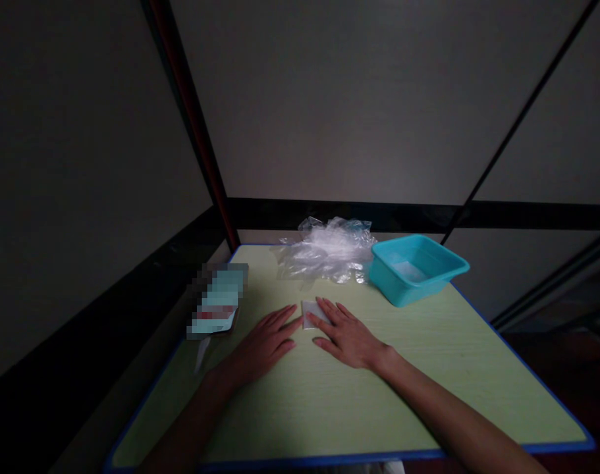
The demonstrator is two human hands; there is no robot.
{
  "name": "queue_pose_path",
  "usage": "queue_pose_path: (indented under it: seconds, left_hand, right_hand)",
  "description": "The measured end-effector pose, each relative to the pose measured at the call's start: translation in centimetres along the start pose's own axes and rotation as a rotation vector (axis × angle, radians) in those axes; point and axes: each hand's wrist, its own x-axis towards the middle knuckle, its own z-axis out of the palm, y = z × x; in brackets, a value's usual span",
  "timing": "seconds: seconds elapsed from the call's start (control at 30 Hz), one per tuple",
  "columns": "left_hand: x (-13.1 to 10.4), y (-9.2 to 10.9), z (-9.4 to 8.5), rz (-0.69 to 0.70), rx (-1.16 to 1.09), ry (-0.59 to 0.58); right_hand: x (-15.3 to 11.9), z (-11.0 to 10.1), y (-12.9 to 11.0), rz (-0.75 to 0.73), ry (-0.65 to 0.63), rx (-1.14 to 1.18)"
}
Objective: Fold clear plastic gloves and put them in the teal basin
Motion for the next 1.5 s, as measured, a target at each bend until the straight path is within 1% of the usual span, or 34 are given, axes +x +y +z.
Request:
queue_pose_path:
  seconds: [0.2,0.5,0.77,0.87,1.0,1.17,1.3,1.4,1.5]
  left_hand:
    - [0.0,0.4,-0.4,-0.004,0.018,-0.005]
    - [-0.2,-0.1,-0.2,0.015,0.02,-0.027]
    - [-0.1,0.0,-0.9,-0.036,-0.044,-0.114]
    - [-0.1,0.1,-1.1,-0.05,-0.068,-0.125]
    - [-0.1,-0.1,-1.1,-0.037,-0.083,-0.13]
    - [-0.3,-0.3,-1.1,-0.036,-0.107,-0.103]
    - [-0.3,-0.1,-1.4,-0.03,-0.118,-0.034]
    - [0.1,0.2,-1.2,0.018,-0.114,0.028]
    - [0.4,0.4,-0.6,0.081,-0.081,0.032]
  right_hand:
    - [0.0,-0.1,0.0,0.001,-0.006,0.0]
    - [0.0,-0.4,-0.1,0.003,-0.026,0.012]
    - [0.0,-0.3,0.0,-0.008,-0.029,0.013]
    - [0.1,-0.2,0.1,-0.007,-0.031,0.016]
    - [0.0,-0.2,0.1,-0.005,-0.03,0.018]
    - [0.0,-0.2,0.1,-0.015,-0.022,0.021]
    - [0.0,-0.1,0.1,-0.01,-0.03,0.017]
    - [0.1,-0.1,0.1,-0.009,-0.028,0.011]
    - [0.1,0.0,0.1,-0.016,-0.026,0.005]
